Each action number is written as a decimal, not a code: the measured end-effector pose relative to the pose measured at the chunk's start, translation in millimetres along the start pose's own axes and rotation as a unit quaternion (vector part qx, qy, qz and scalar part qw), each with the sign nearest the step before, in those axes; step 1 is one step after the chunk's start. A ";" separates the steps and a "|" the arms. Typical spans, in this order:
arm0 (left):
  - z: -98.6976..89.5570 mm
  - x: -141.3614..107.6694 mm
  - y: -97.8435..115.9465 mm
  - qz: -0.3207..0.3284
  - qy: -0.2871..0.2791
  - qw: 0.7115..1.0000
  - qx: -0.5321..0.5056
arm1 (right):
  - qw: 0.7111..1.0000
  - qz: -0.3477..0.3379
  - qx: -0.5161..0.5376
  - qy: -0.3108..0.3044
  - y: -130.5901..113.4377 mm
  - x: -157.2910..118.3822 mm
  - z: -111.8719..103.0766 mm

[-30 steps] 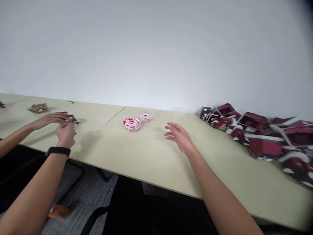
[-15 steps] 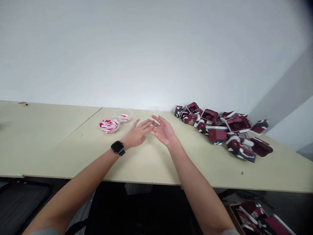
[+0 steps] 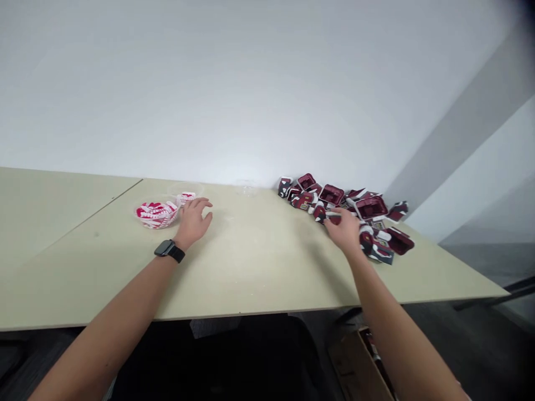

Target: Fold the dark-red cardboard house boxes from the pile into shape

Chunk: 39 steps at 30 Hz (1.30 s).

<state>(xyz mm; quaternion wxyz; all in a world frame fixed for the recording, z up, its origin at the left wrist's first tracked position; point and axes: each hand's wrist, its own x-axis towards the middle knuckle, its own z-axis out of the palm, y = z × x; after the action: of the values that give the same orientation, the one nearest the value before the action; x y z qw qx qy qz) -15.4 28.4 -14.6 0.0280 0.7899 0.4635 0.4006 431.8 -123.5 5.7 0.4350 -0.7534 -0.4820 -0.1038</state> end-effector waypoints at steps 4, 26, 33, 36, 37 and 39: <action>5.0 0.4 -2.4 -0.005 0.009 1.000 -0.014 | 0.986 0.019 -0.102 0.131 49.9 27.1 -49.8; 3.9 -3.8 4.8 -0.024 -0.004 0.999 -0.033 | 0.981 0.111 -0.143 0.069 53.8 85.5 -69.9; -1.9 -7.4 12.3 -0.032 -0.010 0.998 -0.049 | 0.982 0.054 -0.089 0.154 27.0 82.8 -79.4; -4.0 -8.0 15.2 -0.032 -0.009 0.997 -0.063 | 0.982 0.003 -0.055 0.179 -2.9 75.5 -77.7; -4.6 -7.8 16.0 -0.031 -0.007 0.997 -0.070 | 0.982 -0.010 -0.042 0.186 -15.7 71.4 -75.1; -5.5 -6.9 17.3 -0.031 -0.008 0.996 -0.087 | 0.982 -0.029 -0.007 0.188 -45.0 59.7 -65.4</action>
<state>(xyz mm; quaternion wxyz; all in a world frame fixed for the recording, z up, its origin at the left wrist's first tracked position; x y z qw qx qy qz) -8.5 11.6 -7.9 0.1127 0.7728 0.4508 0.4323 442.9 -127.9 104.3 0.5092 -0.7093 -0.4122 -0.2600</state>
